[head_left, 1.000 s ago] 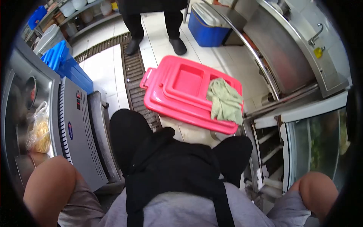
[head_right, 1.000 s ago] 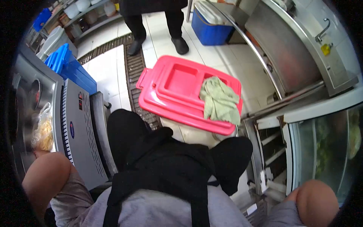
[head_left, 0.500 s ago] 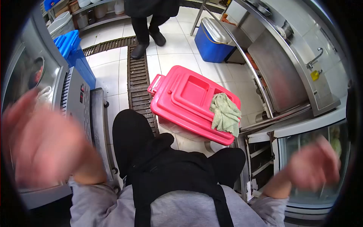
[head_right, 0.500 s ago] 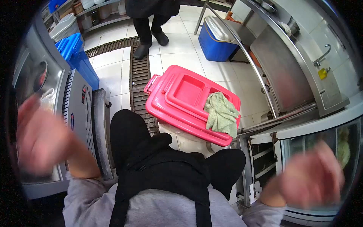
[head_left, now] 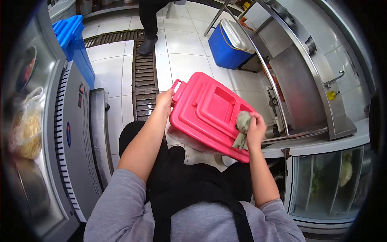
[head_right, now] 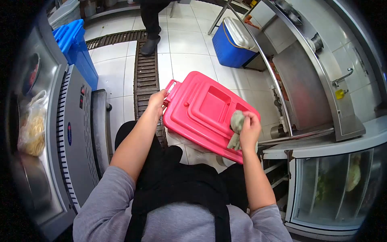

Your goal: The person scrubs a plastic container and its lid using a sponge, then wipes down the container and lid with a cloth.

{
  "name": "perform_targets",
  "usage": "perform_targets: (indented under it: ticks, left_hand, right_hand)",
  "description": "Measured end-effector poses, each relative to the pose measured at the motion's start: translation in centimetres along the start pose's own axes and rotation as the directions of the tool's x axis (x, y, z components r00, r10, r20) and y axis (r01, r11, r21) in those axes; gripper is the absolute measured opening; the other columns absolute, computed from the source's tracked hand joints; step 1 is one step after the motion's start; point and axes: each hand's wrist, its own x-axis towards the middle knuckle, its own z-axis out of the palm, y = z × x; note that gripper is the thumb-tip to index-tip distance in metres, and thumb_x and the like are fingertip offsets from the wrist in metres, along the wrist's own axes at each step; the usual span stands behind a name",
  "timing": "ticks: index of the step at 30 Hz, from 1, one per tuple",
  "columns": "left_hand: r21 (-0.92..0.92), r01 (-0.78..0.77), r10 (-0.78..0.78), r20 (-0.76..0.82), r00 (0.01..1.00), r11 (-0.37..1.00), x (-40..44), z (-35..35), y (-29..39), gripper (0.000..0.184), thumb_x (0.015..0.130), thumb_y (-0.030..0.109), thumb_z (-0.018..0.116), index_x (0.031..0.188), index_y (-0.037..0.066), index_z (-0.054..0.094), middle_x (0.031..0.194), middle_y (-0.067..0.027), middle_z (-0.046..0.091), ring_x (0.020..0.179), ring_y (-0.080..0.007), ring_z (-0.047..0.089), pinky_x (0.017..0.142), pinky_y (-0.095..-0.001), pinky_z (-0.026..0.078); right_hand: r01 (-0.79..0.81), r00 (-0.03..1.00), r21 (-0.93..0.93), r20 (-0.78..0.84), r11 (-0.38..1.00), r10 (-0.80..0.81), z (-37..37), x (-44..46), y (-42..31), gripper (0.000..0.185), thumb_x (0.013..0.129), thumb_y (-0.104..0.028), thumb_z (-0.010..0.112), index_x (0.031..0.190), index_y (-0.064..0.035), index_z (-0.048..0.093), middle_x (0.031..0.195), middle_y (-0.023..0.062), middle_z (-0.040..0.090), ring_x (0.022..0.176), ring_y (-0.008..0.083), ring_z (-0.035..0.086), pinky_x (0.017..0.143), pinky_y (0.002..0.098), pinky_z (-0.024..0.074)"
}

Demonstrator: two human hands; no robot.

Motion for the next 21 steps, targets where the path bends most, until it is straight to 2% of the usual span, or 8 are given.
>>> perform_targets:
  ticks: [2, 5, 6, 7, 9, 10, 11, 21]
  left_hand:
    - [0.136, -0.144, 0.115, 0.198, 0.973, 0.980, 0.9, 0.6, -0.9, 0.026, 0.090, 0.011, 0.055, 0.112, 0.000, 0.061, 0.080, -0.0062, 0.061, 0.066, -0.0139, 0.055, 0.057, -0.0292, 0.044]
    - [0.058, -0.213, 0.211, 0.036, 0.977, 0.975, 1.7, 1.2, -3.0, 0.028, 0.086, 0.006, 0.056, 0.112, -0.003, 0.063, 0.089, -0.0100, 0.066, 0.075, -0.0168, 0.061, 0.068, -0.0304, 0.049]
    - [0.054, -0.187, 0.186, 0.014, 0.982, 0.981, 0.9, 1.6, -2.1, 0.028, 0.086, 0.005, 0.056, 0.112, -0.003, 0.063, 0.090, -0.0102, 0.066, 0.077, -0.0170, 0.062, 0.070, -0.0305, 0.050]
    - [0.049, -0.182, 0.181, 0.009, 0.983, 0.982, 1.0, 1.7, -1.7, 0.028, 0.086, 0.005, 0.056, 0.112, -0.003, 0.063, 0.090, -0.0102, 0.066, 0.077, -0.0170, 0.062, 0.070, -0.0305, 0.050]
    - [0.027, -0.113, 0.114, -0.029, 0.993, 0.993, 1.0, 1.8, -1.8, 0.026, 0.087, 0.003, 0.055, 0.111, -0.003, 0.063, 0.092, -0.0103, 0.067, 0.078, -0.0171, 0.062, 0.072, -0.0304, 0.050]
    - [0.017, -0.104, 0.105, -0.033, 0.994, 0.994, 0.6, 2.0, -1.5, 0.026, 0.087, 0.003, 0.055, 0.111, -0.003, 0.063, 0.092, -0.0103, 0.067, 0.078, -0.0171, 0.062, 0.072, -0.0304, 0.050]
    - [-0.001, -0.083, 0.083, -0.049, 0.995, 0.997, 0.3, 2.1, -1.3, 0.026, 0.087, 0.002, 0.055, 0.111, -0.003, 0.063, 0.093, -0.0105, 0.067, 0.079, -0.0173, 0.063, 0.073, -0.0304, 0.050]
    - [-0.212, 0.035, -0.036, 0.002, 0.999, 0.977, 1.4, 1.4, -2.3, 0.023, 0.094, 0.005, 0.056, 0.114, -0.001, 0.063, 0.097, -0.0117, 0.066, 0.080, -0.0185, 0.063, 0.071, -0.0322, 0.053]
  right_hand:
    - [-0.018, 1.000, -0.005, -0.023, 1.000, 0.018, 2.5, 3.5, -3.9, 0.015, 0.097, -0.008, 0.052, 0.099, 0.0017, 0.062, 0.093, 0.0048, 0.064, 0.088, 0.0124, 0.058, 0.080, 0.0267, 0.0459]
    - [0.134, 0.990, 0.207, 0.017, 0.969, -0.141, 8.6, 10.8, -5.7, 0.017, 0.096, -0.011, 0.054, 0.104, 0.0013, 0.062, 0.096, 0.0063, 0.064, 0.084, 0.0138, 0.060, 0.078, 0.0283, 0.0488]
    - [-0.030, 0.995, 0.281, 0.102, 0.959, 0.001, 11.1, 11.6, -7.8, 0.017, 0.096, -0.011, 0.055, 0.105, 0.0013, 0.062, 0.098, 0.0070, 0.065, 0.083, 0.0151, 0.062, 0.075, 0.0295, 0.0504]
    - [-0.098, 0.977, 0.187, 0.206, 0.977, 0.059, 13.3, 12.4, -8.5, 0.017, 0.095, -0.012, 0.055, 0.103, 0.0008, 0.064, 0.101, 0.0080, 0.067, 0.085, 0.0155, 0.064, 0.074, 0.0296, 0.0515]
    - [0.264, 0.835, -0.229, 0.540, 0.937, -0.104, 17.6, 14.4, -3.1, 0.027, 0.093, -0.025, 0.059, 0.106, -0.0026, 0.068, 0.108, 0.0145, 0.068, 0.100, 0.0230, 0.064, 0.087, 0.0351, 0.0493]
    - [0.271, 0.762, -0.410, 0.644, 0.871, 0.066, 19.9, 13.2, -1.2, 0.039, 0.089, -0.035, 0.064, 0.111, -0.0041, 0.068, 0.115, 0.0193, 0.065, 0.110, 0.0310, 0.061, 0.093, 0.0398, 0.0469]
    - [0.492, 0.794, -0.617, 0.608, 0.614, -0.025, 21.0, 11.1, -2.7, 0.048, 0.084, -0.042, 0.068, 0.115, -0.0054, 0.067, 0.116, 0.0211, 0.065, 0.110, 0.0359, 0.061, 0.092, 0.0414, 0.0480]
    - [0.414, 0.774, -0.669, 0.616, 0.617, 0.149, 23.7, 14.5, -1.5, 0.055, 0.078, -0.031, 0.074, 0.119, 0.0033, 0.059, 0.110, 0.0280, 0.065, 0.105, 0.0387, 0.063, 0.091, 0.0417, 0.0491]
